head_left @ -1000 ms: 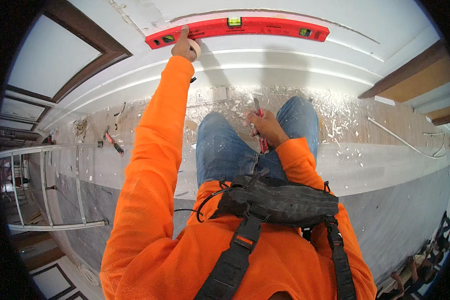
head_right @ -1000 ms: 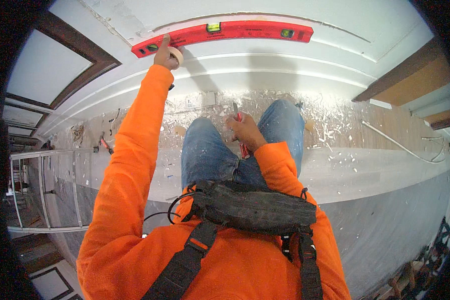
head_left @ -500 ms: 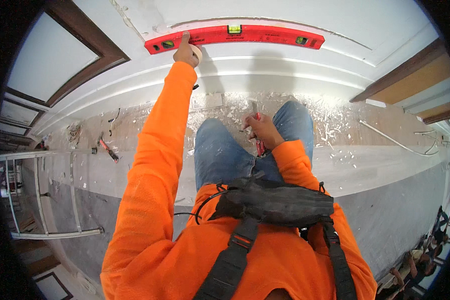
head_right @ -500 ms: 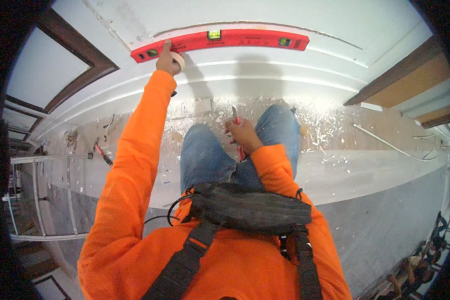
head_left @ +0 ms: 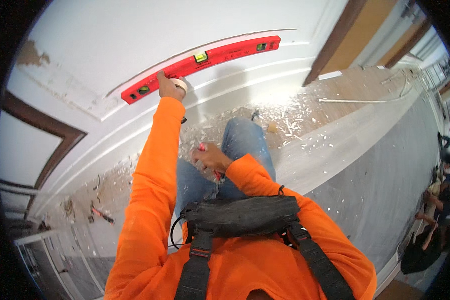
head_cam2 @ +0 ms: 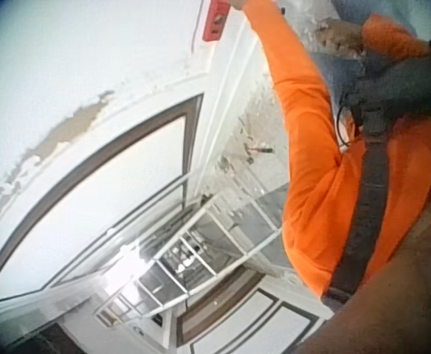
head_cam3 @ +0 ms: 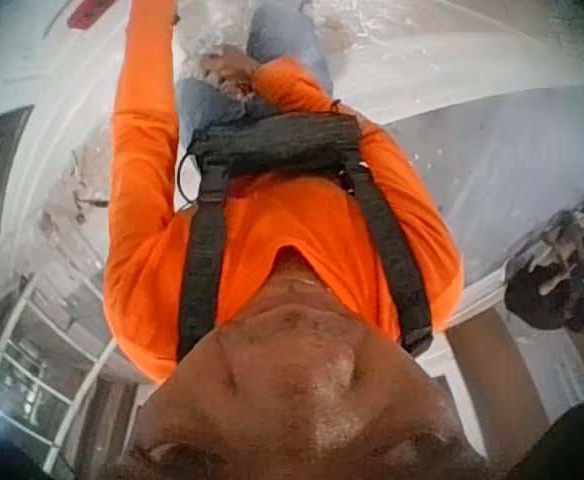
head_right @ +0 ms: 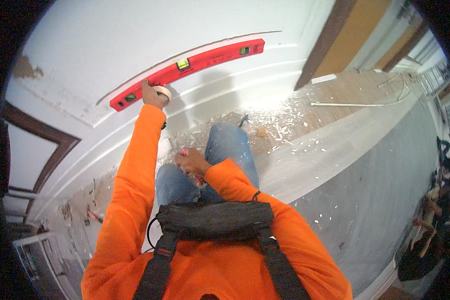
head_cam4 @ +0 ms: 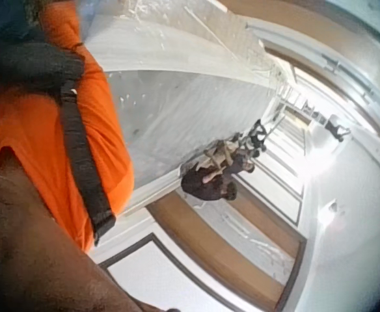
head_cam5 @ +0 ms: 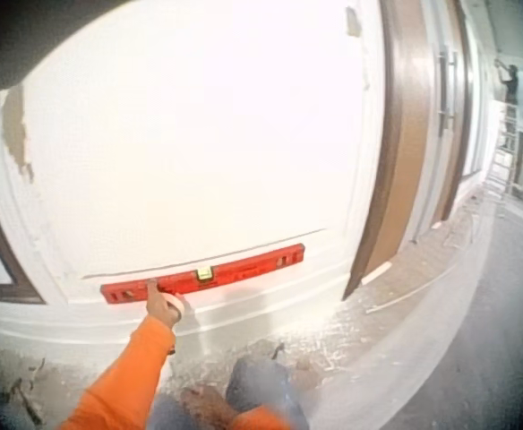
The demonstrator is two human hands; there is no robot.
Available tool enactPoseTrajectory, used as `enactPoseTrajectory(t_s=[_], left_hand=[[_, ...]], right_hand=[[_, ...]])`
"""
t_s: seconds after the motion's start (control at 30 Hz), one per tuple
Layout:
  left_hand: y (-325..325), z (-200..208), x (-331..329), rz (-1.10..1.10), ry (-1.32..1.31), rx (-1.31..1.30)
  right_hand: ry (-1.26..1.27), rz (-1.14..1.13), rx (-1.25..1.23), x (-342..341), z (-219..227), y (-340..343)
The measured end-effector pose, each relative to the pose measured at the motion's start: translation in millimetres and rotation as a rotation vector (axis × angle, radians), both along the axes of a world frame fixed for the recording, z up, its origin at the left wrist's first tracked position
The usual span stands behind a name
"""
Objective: The person uses a level to mark a horizontal line on a wall, then uses a scraper by hand to remove debris or excess material from a vertical seam in the wall surface, periodically re-checking the horizontal alignment with the level.
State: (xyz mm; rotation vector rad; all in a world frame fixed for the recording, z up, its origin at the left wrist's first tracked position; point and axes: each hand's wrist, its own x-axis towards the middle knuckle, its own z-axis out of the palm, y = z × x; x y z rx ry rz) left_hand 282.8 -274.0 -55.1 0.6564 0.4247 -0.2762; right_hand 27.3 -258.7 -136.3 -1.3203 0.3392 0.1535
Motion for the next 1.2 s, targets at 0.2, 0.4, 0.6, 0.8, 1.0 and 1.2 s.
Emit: enactPoseTrajectory(t_s=[0.2,0.4,0.6,0.8,1.0,1.2], left_hand=[[-117,1,-26,-0.113,0.037,-0.079],[-182,9,-49,-0.103,0.15,-0.059],[-195,13,-60,-0.079,0.112,-0.019],[-185,2,-49,-0.173,0.047,-0.083],[-174,-2,-48,-0.27,-0.025,-0.048],[-175,1,-46,-0.268,-0.004,-0.006]], right_hand=[[0.036,-0.003,0.019,-2,-4,-5],[-0.27,0.053,-0.206,8,-29,-9],[-0.587,-0.147,-0.322,19,-46,0],[-0.581,-0.146,-0.454,33,-56,11],[-0.936,-0.334,-0.93,50,-70,18],[-0.579,-0.217,-0.302,46,-61,17]])
